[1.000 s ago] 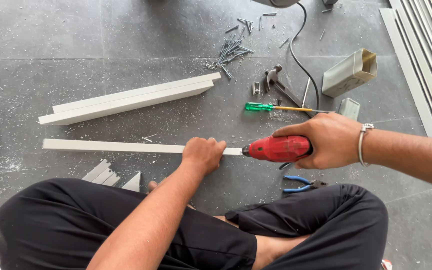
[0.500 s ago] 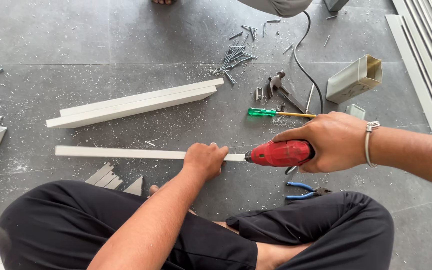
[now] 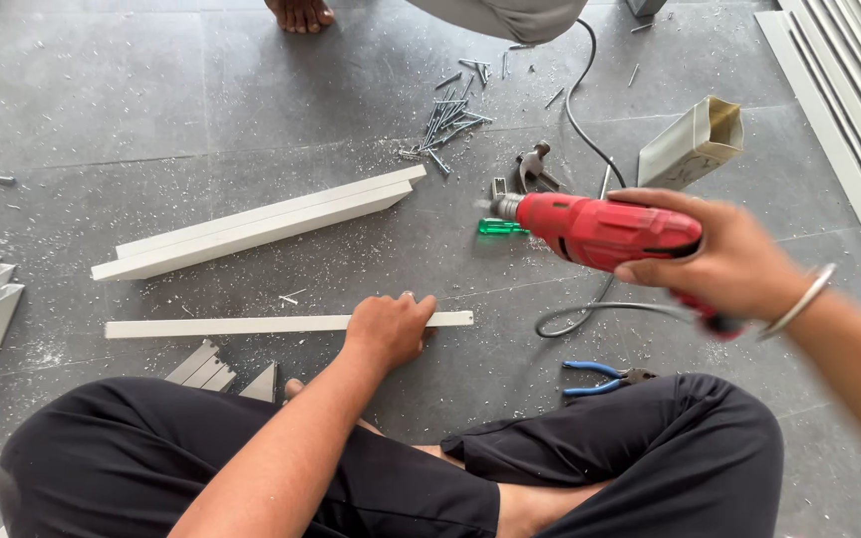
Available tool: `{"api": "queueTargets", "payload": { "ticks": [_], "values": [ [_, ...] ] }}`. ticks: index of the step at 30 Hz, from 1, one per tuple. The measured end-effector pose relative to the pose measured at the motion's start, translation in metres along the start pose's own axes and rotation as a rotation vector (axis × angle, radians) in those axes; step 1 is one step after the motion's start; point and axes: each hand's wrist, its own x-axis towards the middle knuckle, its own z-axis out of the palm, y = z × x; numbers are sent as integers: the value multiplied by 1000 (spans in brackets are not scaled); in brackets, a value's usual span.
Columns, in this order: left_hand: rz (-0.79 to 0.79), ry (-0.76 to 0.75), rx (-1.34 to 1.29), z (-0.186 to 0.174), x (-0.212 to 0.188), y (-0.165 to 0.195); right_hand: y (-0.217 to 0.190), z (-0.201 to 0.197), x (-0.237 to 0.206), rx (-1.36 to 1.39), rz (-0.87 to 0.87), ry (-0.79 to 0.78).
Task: The person sits on the floor and uses a red corded drill to make holes in white metal profiles. They repeatedly pick up a profile, drill a hole, and set it aside, handling multiple profiles one at a time.
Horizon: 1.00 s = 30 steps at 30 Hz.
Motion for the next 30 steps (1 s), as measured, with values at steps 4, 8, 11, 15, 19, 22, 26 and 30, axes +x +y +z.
{"api": "queueTargets", "payload": {
  "ticks": [4, 8, 11, 15, 19, 22, 26, 30],
  "values": [
    [26, 60, 94, -3, -2, 2, 50, 66, 4, 676, -68, 214],
    [19, 111, 167, -15, 4, 5, 82, 126, -3, 1258, 8, 262],
    [-115, -10, 123, -24, 3, 0, 103, 135, 2, 1371, 62, 259],
    [-254, -204, 247, -40, -15, -32, 125, 123, 10, 1392, 27, 250],
    [-290, -60, 512, -69, -50, -66, 124, 123, 21, 1421, 64, 261],
    [-402, 395, 391, -100, -58, -71, 119, 125, 26, 1460, 60, 245],
    [-645, 1023, -757, -139, -68, -58, 119, 128, 18, 1449, 107, 230],
    [-937, 1074, -1174, -142, -69, -52, 114, 130, 14, 1435, 136, 228]
  ]
}}
